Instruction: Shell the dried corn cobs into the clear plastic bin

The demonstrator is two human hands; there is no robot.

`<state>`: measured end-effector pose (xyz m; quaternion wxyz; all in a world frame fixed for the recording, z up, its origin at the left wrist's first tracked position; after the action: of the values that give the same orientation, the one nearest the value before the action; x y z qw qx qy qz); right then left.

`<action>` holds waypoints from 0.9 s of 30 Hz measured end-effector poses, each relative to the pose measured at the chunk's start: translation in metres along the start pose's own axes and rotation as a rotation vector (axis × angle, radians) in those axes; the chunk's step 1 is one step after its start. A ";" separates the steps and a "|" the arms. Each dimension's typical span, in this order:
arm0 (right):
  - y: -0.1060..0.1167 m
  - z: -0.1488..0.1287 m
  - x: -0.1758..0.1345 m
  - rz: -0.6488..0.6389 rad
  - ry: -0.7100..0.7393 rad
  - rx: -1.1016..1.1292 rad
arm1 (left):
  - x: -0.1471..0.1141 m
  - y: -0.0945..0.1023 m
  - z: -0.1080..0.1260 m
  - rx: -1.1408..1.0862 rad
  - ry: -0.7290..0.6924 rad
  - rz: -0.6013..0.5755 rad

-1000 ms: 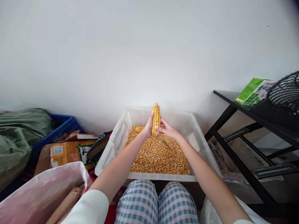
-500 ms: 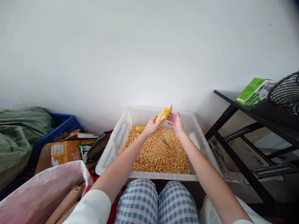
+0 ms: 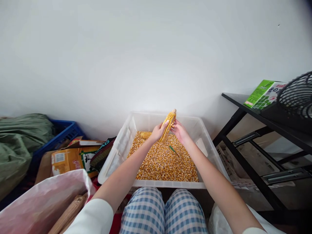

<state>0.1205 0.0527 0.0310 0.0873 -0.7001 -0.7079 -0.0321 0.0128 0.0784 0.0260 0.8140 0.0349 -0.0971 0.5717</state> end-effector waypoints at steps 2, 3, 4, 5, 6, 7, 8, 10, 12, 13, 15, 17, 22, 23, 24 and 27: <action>-0.004 0.002 -0.001 -0.018 -0.010 -0.031 | 0.001 0.002 0.000 -0.015 -0.001 0.026; -0.005 0.004 -0.001 -0.015 -0.025 -0.032 | 0.001 0.003 0.000 -0.021 -0.005 0.036; -0.005 0.005 0.000 -0.002 -0.047 -0.015 | 0.002 0.003 0.000 -0.028 -0.008 0.041; -0.004 0.007 0.000 0.017 -0.073 0.012 | 0.002 0.003 0.000 -0.033 -0.010 0.041; -0.002 0.009 0.000 0.039 -0.096 0.040 | 0.002 0.002 0.000 -0.034 -0.013 0.036; -0.001 0.010 0.000 0.058 -0.111 0.060 | 0.001 0.001 0.001 -0.033 -0.018 0.028; -0.001 0.011 0.001 0.067 -0.114 0.066 | 0.001 0.000 0.001 -0.032 -0.023 0.022; -0.003 0.010 0.001 0.061 -0.088 0.048 | 0.000 -0.002 0.001 -0.035 -0.032 0.017; -0.009 0.011 0.000 0.052 -0.052 0.010 | 0.000 -0.002 -0.001 -0.047 -0.031 0.026; -0.012 0.012 0.000 0.055 -0.041 -0.018 | 0.000 -0.001 -0.002 -0.056 -0.023 0.038; -0.019 0.017 -0.003 0.055 -0.046 -0.074 | 0.001 0.003 -0.008 -0.084 0.013 0.077; -0.027 0.024 -0.005 0.024 -0.086 -0.095 | 0.003 0.008 -0.014 -0.129 0.061 0.121; -0.035 0.034 -0.008 -0.062 -0.174 -0.050 | 0.008 0.017 -0.022 -0.244 0.115 0.193; -0.034 0.034 -0.008 -0.063 -0.192 -0.034 | 0.009 0.017 -0.023 -0.268 0.129 0.196; -0.033 0.035 -0.009 -0.062 -0.207 -0.015 | 0.009 0.017 -0.024 -0.288 0.142 0.191; -0.032 0.034 -0.011 -0.059 -0.224 0.015 | 0.009 0.016 -0.024 -0.286 0.137 0.173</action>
<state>0.0863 0.0473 -0.0022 0.0118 -0.6775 -0.7338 0.0494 0.0038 0.0962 0.0032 0.7630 -0.1289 -0.1246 0.6211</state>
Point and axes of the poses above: each hand's wrist, its own x-axis towards the middle knuckle, its own y-axis out of the back of the hand, z = x × y, the point moved 7 cm from there along x, towards the middle knuckle, and after that the axes turned 14 degrees about -x, right-handed, at the moved point
